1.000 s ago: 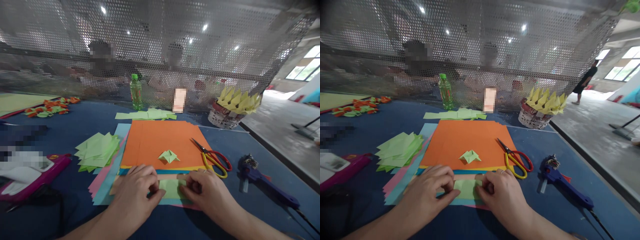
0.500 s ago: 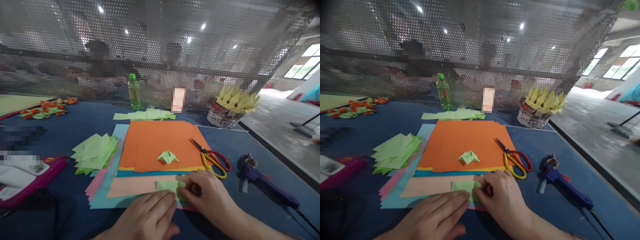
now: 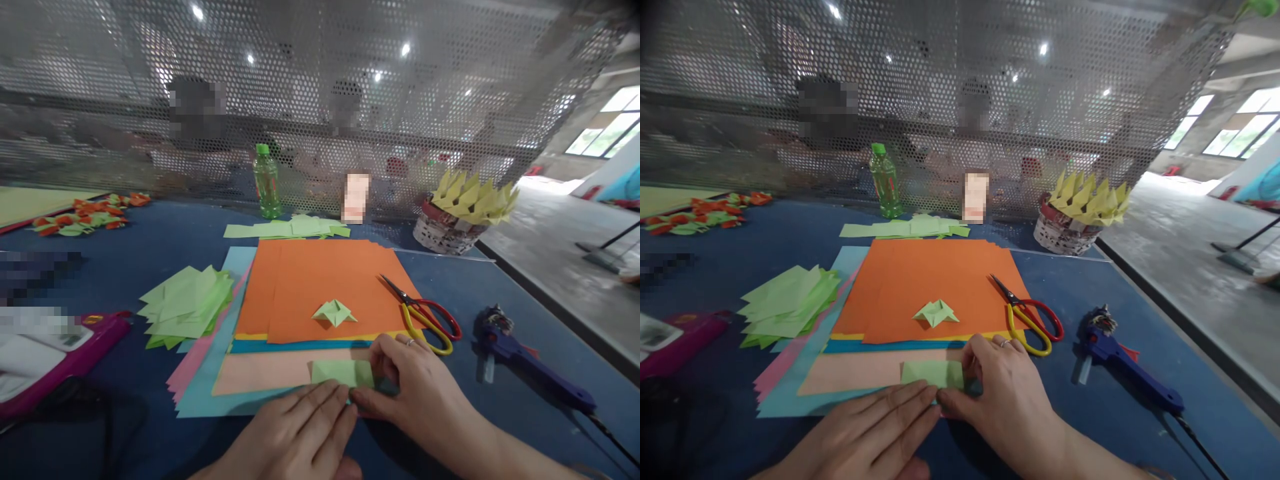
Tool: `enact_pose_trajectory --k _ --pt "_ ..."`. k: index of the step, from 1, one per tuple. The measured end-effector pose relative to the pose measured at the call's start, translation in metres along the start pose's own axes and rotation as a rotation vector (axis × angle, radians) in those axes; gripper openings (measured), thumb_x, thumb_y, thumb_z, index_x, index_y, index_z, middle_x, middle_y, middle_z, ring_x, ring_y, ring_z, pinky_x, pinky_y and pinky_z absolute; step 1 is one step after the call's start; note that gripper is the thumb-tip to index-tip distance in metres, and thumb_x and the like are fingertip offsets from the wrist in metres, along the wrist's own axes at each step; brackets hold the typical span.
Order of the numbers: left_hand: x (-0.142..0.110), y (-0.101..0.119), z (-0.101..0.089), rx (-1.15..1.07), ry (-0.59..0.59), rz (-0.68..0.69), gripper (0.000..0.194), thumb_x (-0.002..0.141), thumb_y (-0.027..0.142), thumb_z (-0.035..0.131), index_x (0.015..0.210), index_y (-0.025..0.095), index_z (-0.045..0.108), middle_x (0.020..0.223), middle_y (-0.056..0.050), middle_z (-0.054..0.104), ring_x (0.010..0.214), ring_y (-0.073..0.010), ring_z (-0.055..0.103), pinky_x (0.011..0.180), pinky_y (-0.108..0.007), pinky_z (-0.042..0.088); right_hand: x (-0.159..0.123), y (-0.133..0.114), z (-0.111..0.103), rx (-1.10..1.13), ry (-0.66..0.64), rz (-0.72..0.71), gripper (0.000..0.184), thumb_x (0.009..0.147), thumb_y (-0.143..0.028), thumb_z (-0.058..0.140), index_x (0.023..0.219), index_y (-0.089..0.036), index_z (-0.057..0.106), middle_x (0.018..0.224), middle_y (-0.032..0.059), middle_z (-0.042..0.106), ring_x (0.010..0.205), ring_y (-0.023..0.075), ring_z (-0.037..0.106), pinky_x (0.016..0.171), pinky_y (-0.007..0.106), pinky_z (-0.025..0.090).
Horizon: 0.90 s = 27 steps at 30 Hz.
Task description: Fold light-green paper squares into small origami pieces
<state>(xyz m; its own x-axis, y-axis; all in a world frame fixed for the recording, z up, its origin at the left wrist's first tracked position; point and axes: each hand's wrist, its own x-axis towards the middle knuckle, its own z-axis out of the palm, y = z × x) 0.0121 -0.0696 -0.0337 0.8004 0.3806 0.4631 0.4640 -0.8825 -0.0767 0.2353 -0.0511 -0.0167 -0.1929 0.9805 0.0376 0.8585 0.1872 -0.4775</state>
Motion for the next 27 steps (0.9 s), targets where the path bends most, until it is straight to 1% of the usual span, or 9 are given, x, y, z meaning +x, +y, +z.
enact_pose_trajectory --k 5,8,9,10,13,19,22,24,27 --pt "-0.003 0.004 -0.003 0.033 -0.018 -0.010 0.040 0.107 0.032 0.036 0.120 0.013 0.069 0.119 -0.010 0.074 0.110 -0.0241 0.070 0.094 -0.034 0.059 0.001 -0.001 -0.003 -0.005 -0.022 0.034 0.036 0.067 -0.034 0.084 0.076 -0.022 0.051 0.074 -0.0016 0.062 0.070 0.0189 0.053 0.063 0.029 0.032" --pt "-0.004 0.006 0.000 0.070 0.013 -0.005 0.039 0.107 0.033 0.038 0.118 0.014 0.070 0.116 -0.008 0.075 0.107 -0.0218 0.071 0.092 -0.031 0.058 0.000 -0.001 -0.005 -0.004 -0.025 0.047 0.035 0.065 -0.032 0.084 0.077 -0.022 0.052 0.074 -0.0017 0.063 0.071 0.0187 0.053 0.063 0.029 0.032" --pt "-0.005 0.007 0.002 0.074 0.055 -0.024 0.038 0.106 0.034 0.040 0.117 0.015 0.071 0.115 -0.007 0.075 0.107 -0.0204 0.071 0.094 -0.030 0.057 0.000 -0.001 -0.005 -0.002 -0.023 0.047 0.034 0.065 -0.031 0.083 0.077 -0.022 0.053 0.074 -0.0019 0.063 0.071 0.0187 0.053 0.063 0.029 0.032" --pt "-0.005 0.007 0.004 0.082 0.130 -0.054 0.037 0.106 0.034 0.041 0.113 0.016 0.072 0.112 -0.006 0.076 0.105 -0.0194 0.071 0.094 -0.029 0.057 0.000 -0.001 -0.005 0.002 -0.019 0.044 0.033 0.065 -0.030 0.083 0.078 -0.022 0.053 0.074 -0.0020 0.063 0.072 0.0187 0.054 0.064 0.028 0.032" --pt "-0.006 0.009 0.010 0.083 0.189 -0.079 0.038 0.107 0.035 0.041 0.109 0.017 0.074 0.110 -0.004 0.077 0.103 -0.0179 0.072 0.093 -0.028 0.056 0.000 -0.002 -0.005 0.016 -0.010 0.034 0.033 0.066 -0.030 0.082 0.082 -0.022 0.055 0.074 -0.0021 0.064 0.075 0.0199 0.056 0.064 0.028 0.033" --pt "-0.006 0.009 0.010 0.088 0.176 -0.085 0.040 0.108 0.033 0.037 0.109 0.018 0.074 0.110 -0.002 0.077 0.103 -0.0185 0.072 0.089 -0.030 0.056 -0.001 -0.003 -0.003 0.029 0.012 0.024 0.035 0.069 -0.033 0.082 0.090 -0.023 0.056 0.076 -0.0011 0.067 0.082 0.0234 0.059 0.070 0.031 0.035" --pt "-0.006 0.008 0.010 0.076 0.174 -0.052 0.038 0.107 0.034 0.041 0.108 0.016 0.074 0.110 -0.004 0.077 0.103 -0.0196 0.072 0.087 -0.030 0.057 -0.001 -0.002 -0.004 0.045 -0.004 0.005 0.036 0.069 -0.032 0.083 0.095 -0.023 0.059 0.081 -0.0015 0.068 0.085 0.0231 0.059 0.073 0.032 0.037" --pt "-0.006 0.008 0.010 0.073 0.170 -0.039 0.037 0.106 0.035 0.043 0.108 0.015 0.074 0.110 -0.005 0.077 0.103 -0.0200 0.072 0.087 -0.030 0.057 0.000 -0.002 -0.005 0.056 -0.019 -0.009 0.033 0.070 -0.030 0.082 0.094 -0.024 0.061 0.081 -0.0021 0.066 0.083 0.0220 0.058 0.074 0.032 0.037" --pt "-0.007 0.009 0.011 0.065 0.176 -0.070 0.039 0.107 0.035 0.040 0.109 0.016 0.074 0.110 -0.004 0.077 0.102 -0.0191 0.072 0.088 -0.030 0.057 0.001 -0.002 -0.006 0.064 -0.038 -0.026 0.025 0.071 -0.027 0.081 0.088 -0.023 0.063 0.078 -0.0022 0.063 0.080 0.0207 0.056 0.072 0.032 0.036"
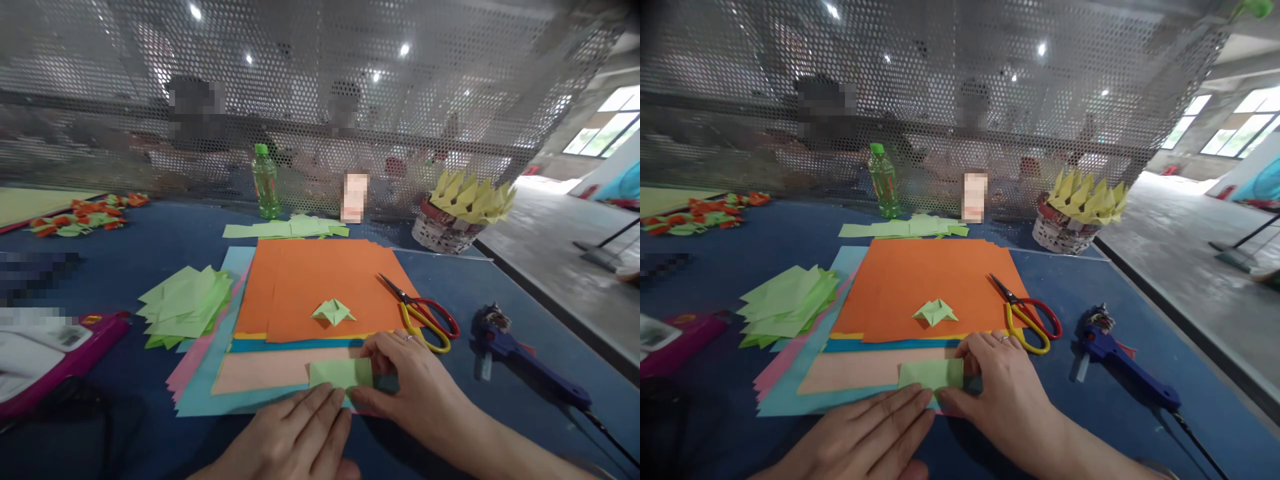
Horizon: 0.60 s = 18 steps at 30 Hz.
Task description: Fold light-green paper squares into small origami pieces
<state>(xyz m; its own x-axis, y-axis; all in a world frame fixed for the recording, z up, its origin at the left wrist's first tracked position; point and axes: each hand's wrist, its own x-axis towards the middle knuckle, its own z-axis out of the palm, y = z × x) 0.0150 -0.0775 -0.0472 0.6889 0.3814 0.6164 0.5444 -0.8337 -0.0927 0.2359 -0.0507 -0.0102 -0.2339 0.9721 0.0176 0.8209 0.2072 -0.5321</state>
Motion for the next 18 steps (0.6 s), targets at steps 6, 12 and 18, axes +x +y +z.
enact_pose_trajectory --k 6,12,18 --pt "-0.0002 -0.0004 0.0003 0.000 0.014 0.009 0.039 0.107 0.036 0.040 0.108 0.017 0.074 0.110 -0.004 0.077 0.102 -0.0191 0.072 0.087 -0.030 0.057 -0.0017 -0.0001 0.0030 0.022 0.012 -0.011 0.020 0.074 -0.030 0.080 0.082 -0.022 0.064 0.078 -0.0015 0.062 0.078 0.0198 0.054 0.072 0.032 0.035" --pt "0.0031 -0.0033 -0.0009 0.011 -0.033 0.036 0.037 0.106 0.035 0.041 0.114 0.017 0.072 0.113 -0.004 0.076 0.104 -0.0200 0.072 0.085 -0.030 0.058 -0.0019 0.0000 0.0064 -0.007 0.031 0.000 0.027 0.071 -0.029 0.081 0.090 -0.023 0.063 0.079 -0.0022 0.062 0.080 0.0207 0.054 0.071 0.032 0.035" --pt "0.0022 -0.0051 -0.0067 0.044 -0.045 0.051 0.035 0.105 0.033 0.044 0.111 0.015 0.074 0.108 -0.007 0.077 0.098 -0.0222 0.074 0.083 -0.033 0.059 0.0036 0.0045 -0.0023 0.057 -0.037 0.023 0.034 0.068 -0.024 0.082 0.095 -0.023 0.062 0.078 -0.0037 0.061 0.077 0.0180 0.056 0.069 0.029 0.036"
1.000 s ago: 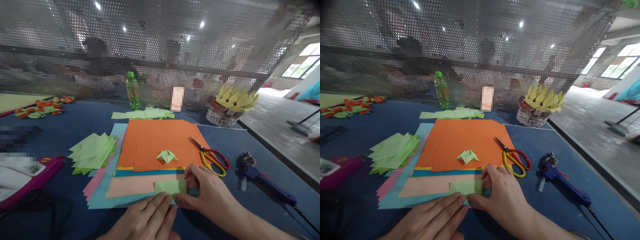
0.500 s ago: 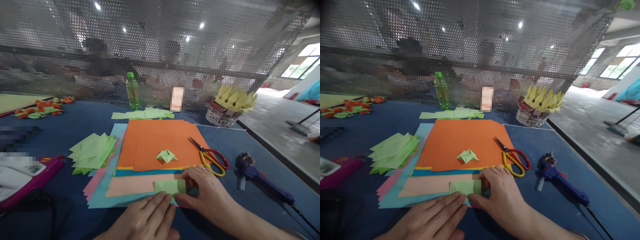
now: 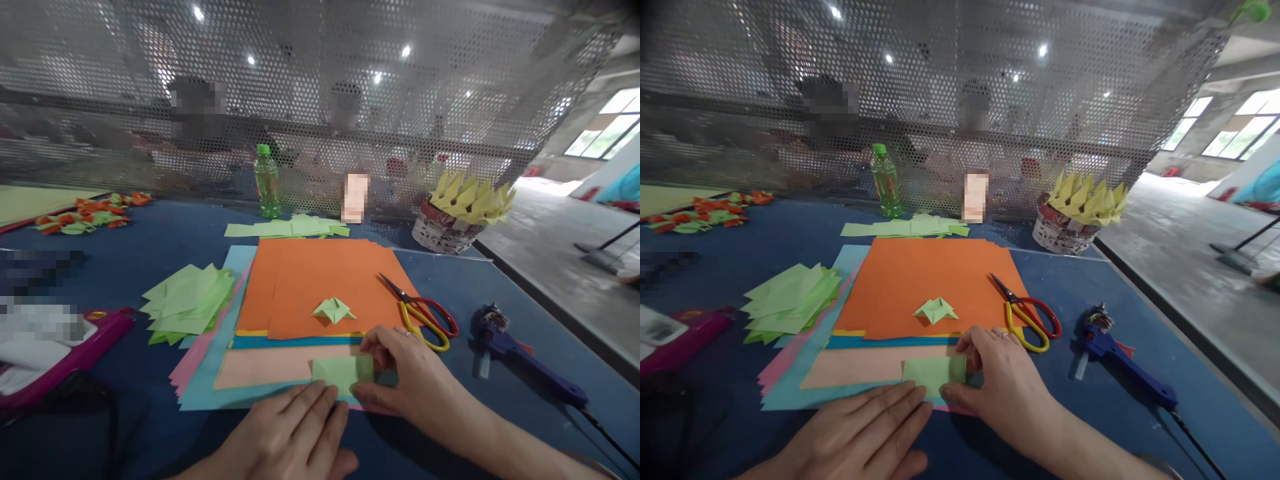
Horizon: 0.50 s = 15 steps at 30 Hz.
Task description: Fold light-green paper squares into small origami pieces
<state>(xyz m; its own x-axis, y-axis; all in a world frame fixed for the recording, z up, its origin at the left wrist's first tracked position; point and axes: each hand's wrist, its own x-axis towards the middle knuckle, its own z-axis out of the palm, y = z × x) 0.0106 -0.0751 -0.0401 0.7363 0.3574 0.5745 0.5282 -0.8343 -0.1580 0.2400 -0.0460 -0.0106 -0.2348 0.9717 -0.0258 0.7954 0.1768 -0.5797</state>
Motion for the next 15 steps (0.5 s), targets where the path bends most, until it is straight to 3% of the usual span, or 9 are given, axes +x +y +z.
enact_pose_trajectory --k 4,9,15 --pt "-0.001 -0.001 -0.006 0.043 0.009 -0.013 0.041 0.107 0.030 0.037 0.106 0.013 0.075 0.102 -0.009 0.078 0.091 -0.0223 0.075 0.079 -0.033 0.060 0.003 0.001 -0.009 0.048 -0.061 0.014 0.036 0.067 -0.024 0.084 0.097 -0.024 0.063 0.079 -0.0045 0.062 0.077 0.0165 0.057 0.069 0.027 0.037" --pt "-0.005 0.003 -0.002 0.077 0.071 -0.048 0.036 0.104 0.032 0.046 0.100 0.013 0.076 0.095 -0.009 0.079 0.083 -0.0230 0.076 0.073 -0.033 0.060 0.003 0.001 -0.015 0.066 -0.098 0.007 0.029 0.068 -0.022 0.082 0.092 -0.024 0.065 0.080 -0.0051 0.062 0.077 0.0148 0.057 0.069 0.026 0.038" --pt "-0.005 0.003 -0.002 0.073 0.053 -0.048 0.035 0.103 0.031 0.047 0.099 0.012 0.076 0.094 -0.011 0.079 0.084 -0.0231 0.075 0.076 -0.032 0.061 0.004 0.002 -0.016 0.083 -0.097 -0.024 0.026 0.067 -0.017 0.081 0.088 -0.024 0.067 0.077 -0.0058 0.062 0.074 0.0137 0.056 0.066 0.025 0.037"
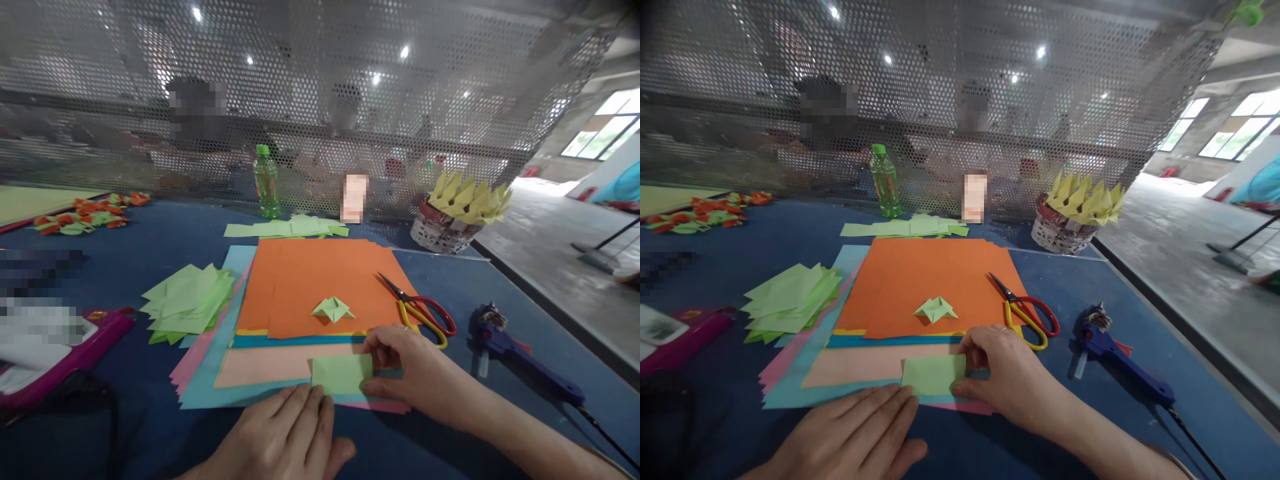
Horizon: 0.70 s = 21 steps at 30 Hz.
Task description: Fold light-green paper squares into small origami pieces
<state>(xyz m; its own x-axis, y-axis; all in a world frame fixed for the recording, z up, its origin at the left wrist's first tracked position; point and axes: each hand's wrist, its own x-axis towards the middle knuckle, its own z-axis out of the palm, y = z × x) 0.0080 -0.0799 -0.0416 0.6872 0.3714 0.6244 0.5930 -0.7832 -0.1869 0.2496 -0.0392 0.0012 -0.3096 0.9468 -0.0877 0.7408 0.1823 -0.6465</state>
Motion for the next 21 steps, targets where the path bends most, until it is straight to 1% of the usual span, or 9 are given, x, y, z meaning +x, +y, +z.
enact_pose_trajectory --k 5,8,12,14,16,18,19,20,21 --pt "0.003 -0.005 -0.009 -0.038 -0.045 0.031 0.032 0.102 0.033 0.048 0.105 0.014 0.074 0.098 -0.011 0.078 0.087 -0.0214 0.075 0.082 -0.030 0.060 0.000 -0.001 -0.001 -0.011 0.010 -0.004 0.025 0.066 -0.018 0.082 0.087 -0.022 0.067 0.076 -0.0050 0.062 0.073 0.0139 0.056 0.064 0.024 0.037" --pt "0.003 -0.006 -0.012 -0.073 -0.042 0.037 0.040 0.103 0.041 0.044 0.105 0.014 0.073 0.098 -0.012 0.077 0.088 -0.0218 0.074 0.083 -0.030 0.059 0.000 -0.001 -0.002 -0.003 0.011 -0.014 0.024 0.067 -0.018 0.081 0.086 -0.022 0.067 0.075 -0.0054 0.061 0.071 0.0131 0.055 0.062 0.024 0.037" --pt "0.000 -0.008 -0.005 -0.077 -0.046 0.077 0.049 0.103 0.048 0.038 0.106 0.014 0.073 0.099 -0.014 0.077 0.089 -0.0239 0.074 0.079 -0.032 0.061 0.000 0.000 0.000 -0.016 0.011 -0.031 0.023 0.066 -0.018 0.083 0.080 -0.021 0.065 0.073 -0.0054 0.061 0.069 0.0125 0.054 0.061 0.023 0.036" --pt "-0.001 -0.009 0.005 -0.050 0.000 0.086 0.042 0.102 0.044 0.044 0.105 0.014 0.073 0.096 -0.013 0.077 0.085 -0.0227 0.074 0.079 -0.032 0.061 0.001 0.002 0.002 -0.035 0.022 -0.049 0.018 0.070 -0.020 0.081 0.077 -0.020 0.065 0.073 -0.0044 0.062 0.069 0.0129 0.054 0.062 0.023 0.037" --pt "-0.001 -0.009 0.014 -0.019 0.169 0.085 0.030 0.100 0.034 0.051 0.100 0.014 0.074 0.085 -0.009 0.078 0.076 -0.0192 0.074 0.082 -0.031 0.061 0.002 0.005 0.006 -0.037 0.033 -0.064 0.012 0.077 -0.022 0.076 0.075 -0.020 0.065 0.071 -0.0036 0.062 0.067 0.0129 0.054 0.062 0.024 0.037" --pt "0.002 -0.009 0.018 -0.014 0.256 0.057 0.022 0.098 0.026 0.056 0.099 0.014 0.074 0.085 -0.006 0.078 0.078 -0.0188 0.074 0.088 -0.031 0.059 0.004 0.008 0.009 -0.017 0.045 -0.067 0.011 0.081 -0.024 0.072 0.074 -0.020 0.065 0.068 -0.0034 0.061 0.064 0.0125 0.053 0.059 0.023 0.037" --pt "0.003 -0.009 0.017 -0.029 0.265 0.052 0.020 0.096 0.024 0.057 0.097 0.014 0.075 0.087 -0.006 0.078 0.081 -0.0193 0.075 0.087 -0.029 0.059 0.005 0.009 0.010 0.002 0.049 -0.061 0.012 0.083 -0.025 0.070 0.074 -0.020 0.064 0.066 -0.0035 0.060 0.062 0.0122 0.052 0.058 0.023 0.036" --pt "0.005 -0.009 0.015 -0.041 0.169 0.036 0.021 0.096 0.023 0.058 0.102 0.013 0.075 0.095 -0.006 0.079 0.089 -0.0202 0.075 0.089 -0.029 0.059 0.005 0.010 0.012 0.027 0.057 -0.050 0.013 0.083 -0.026 0.069 0.074 -0.019 0.063 0.065 -0.0038 0.058 0.060 0.0118 0.051 0.056 0.023 0.036" --pt "0.007 -0.009 0.013 -0.054 0.132 0.031 0.021 0.096 0.023 0.058 0.105 0.013 0.075 0.100 -0.006 0.078 0.094 -0.0208 0.074 0.089 -0.028 0.059 0.006 0.011 0.013 0.055 0.068 -0.035 0.013 0.084 -0.027 0.067 0.074 -0.019 0.063 0.064 -0.0041 0.057 0.059 0.0115 0.049 0.054 0.023 0.035"
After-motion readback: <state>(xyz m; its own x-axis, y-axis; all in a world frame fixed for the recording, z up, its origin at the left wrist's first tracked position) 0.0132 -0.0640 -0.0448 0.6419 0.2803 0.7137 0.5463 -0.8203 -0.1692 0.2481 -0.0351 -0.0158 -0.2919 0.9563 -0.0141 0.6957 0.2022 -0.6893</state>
